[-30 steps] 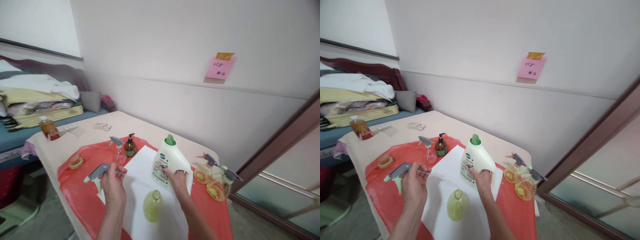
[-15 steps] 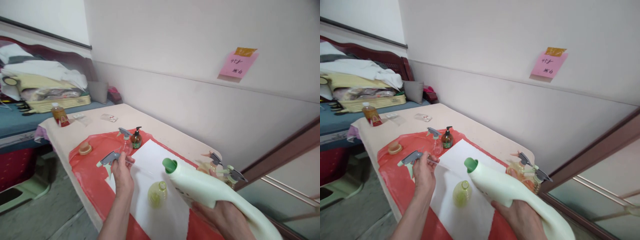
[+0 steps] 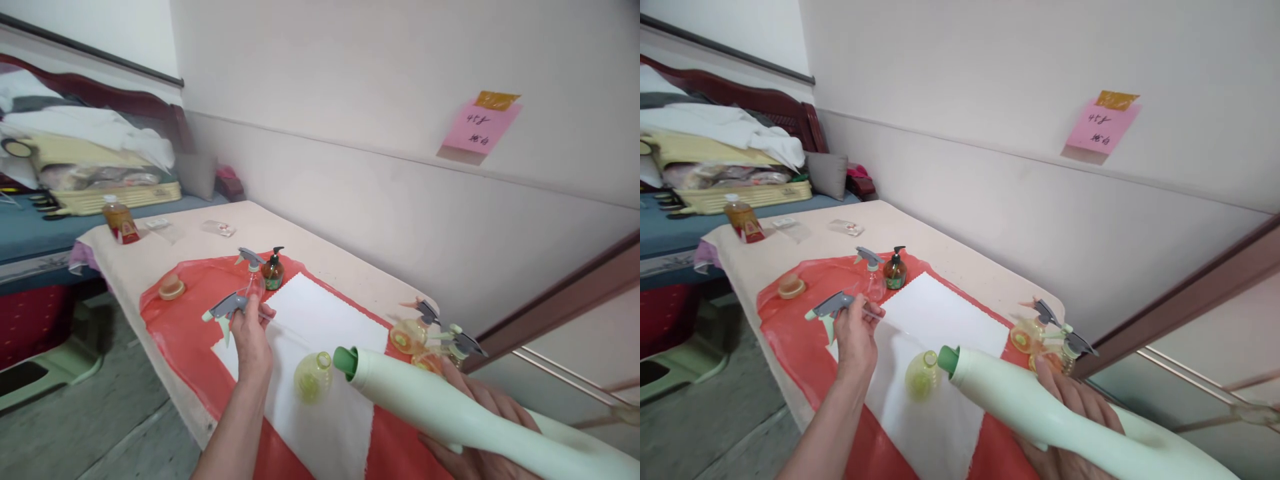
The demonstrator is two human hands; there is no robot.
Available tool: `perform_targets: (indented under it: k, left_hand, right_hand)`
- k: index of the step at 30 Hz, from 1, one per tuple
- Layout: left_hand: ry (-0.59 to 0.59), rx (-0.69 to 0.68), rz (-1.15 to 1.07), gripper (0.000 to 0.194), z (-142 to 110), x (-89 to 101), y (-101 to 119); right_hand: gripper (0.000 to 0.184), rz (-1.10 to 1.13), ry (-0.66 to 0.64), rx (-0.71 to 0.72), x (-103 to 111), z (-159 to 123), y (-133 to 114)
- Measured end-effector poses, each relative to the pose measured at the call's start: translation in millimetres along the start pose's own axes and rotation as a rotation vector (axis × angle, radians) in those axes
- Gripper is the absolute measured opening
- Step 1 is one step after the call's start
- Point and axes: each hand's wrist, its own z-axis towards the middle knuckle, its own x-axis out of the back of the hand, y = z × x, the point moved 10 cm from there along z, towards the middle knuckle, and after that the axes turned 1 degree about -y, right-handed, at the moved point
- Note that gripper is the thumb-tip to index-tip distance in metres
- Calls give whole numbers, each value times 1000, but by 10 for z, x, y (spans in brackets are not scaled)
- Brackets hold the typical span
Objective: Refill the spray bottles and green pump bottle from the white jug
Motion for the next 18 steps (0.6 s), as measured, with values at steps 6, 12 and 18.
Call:
perform_targets:
  k: [6,12,18]
  left_hand:
    - [6,-4,9,21,2,6,5]
    - [6,-4,13,21,12,3,-3]
    - [8,0,3,20,8,-4,7]
  right_hand:
    - [72,-45,35,-18,52,94,26]
    - [65,-71,18,-3,65,162,33]
    - [54,-65,9,-34,70,195,67]
